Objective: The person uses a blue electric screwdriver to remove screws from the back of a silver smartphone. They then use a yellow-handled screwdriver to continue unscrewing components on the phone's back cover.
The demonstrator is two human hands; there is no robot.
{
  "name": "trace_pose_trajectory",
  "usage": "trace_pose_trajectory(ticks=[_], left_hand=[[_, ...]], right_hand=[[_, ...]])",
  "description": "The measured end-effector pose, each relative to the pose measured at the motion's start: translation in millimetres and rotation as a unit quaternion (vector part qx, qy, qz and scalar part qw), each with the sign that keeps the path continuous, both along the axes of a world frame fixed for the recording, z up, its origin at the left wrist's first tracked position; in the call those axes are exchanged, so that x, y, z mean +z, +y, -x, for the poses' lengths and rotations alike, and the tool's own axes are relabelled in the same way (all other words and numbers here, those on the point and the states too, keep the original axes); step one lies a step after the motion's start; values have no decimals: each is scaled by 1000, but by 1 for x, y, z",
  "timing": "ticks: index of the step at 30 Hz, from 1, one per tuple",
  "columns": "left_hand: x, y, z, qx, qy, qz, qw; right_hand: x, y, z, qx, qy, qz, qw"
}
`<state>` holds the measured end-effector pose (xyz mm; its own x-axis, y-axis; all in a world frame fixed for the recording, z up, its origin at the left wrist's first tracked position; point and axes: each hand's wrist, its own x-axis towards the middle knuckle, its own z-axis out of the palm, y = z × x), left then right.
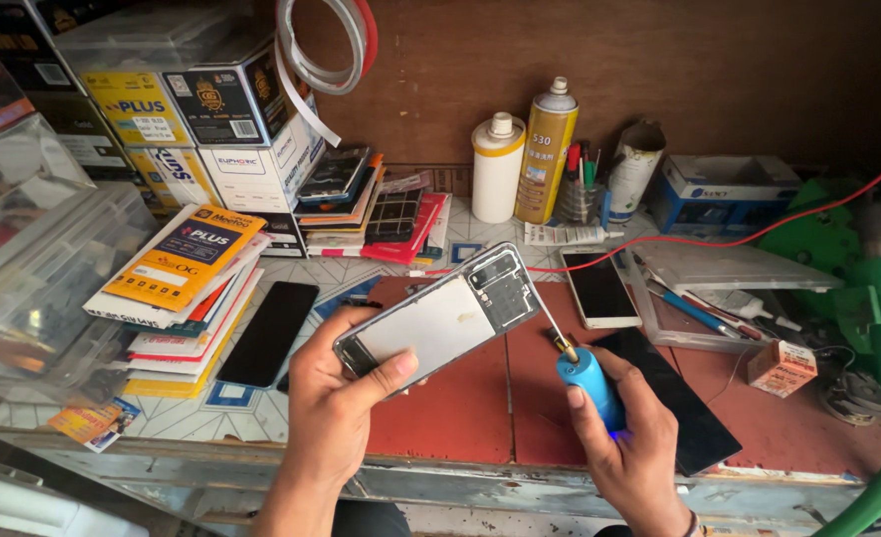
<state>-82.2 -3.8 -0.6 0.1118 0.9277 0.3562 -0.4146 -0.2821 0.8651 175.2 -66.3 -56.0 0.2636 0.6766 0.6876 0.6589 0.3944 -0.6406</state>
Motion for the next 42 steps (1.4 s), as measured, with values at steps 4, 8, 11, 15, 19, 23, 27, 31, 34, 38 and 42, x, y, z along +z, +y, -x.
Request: trace_pose_trajectory(ticks=[4,8,11,15,19,23,27,31,34,38,42], left_hand=[[0,-1,-1,3,13,6,1000],[0,-2,-1,9,29,21,999],[-1,-3,-3,10,44,11,999],[-4,-4,-5,11,53,32,998],[-5,-5,-7,-2,50,21,999],[-6,-5,-8,-8,47,16,999],[-7,-4,-10,-8,45,19,999],[-9,-2,-9,-13,55,8,998],[-10,0,-7,-14,61,0,998],[-12,3,-4,-25,48,6,998],[-11,5,-2,-42,19,12,999]], right_hand=[[1,0,0,-4,2,2,1000],[1,0,1,-3,6,6,1000],[1,0,1,-1,5,2,1000],[1,0,1,-14,3,4,1000],[0,1,1,-4,11,-2,1000],[0,0,0,-10,12,1,1000],[0,1,0,-15,7,-1,1000],[1,1,1,-14,7,1,1000],[1,1,1,-15,5,-1,1000],[1,2,2,-10,0,-8,1000],[1,2,1,-7,4,-3,1000]])
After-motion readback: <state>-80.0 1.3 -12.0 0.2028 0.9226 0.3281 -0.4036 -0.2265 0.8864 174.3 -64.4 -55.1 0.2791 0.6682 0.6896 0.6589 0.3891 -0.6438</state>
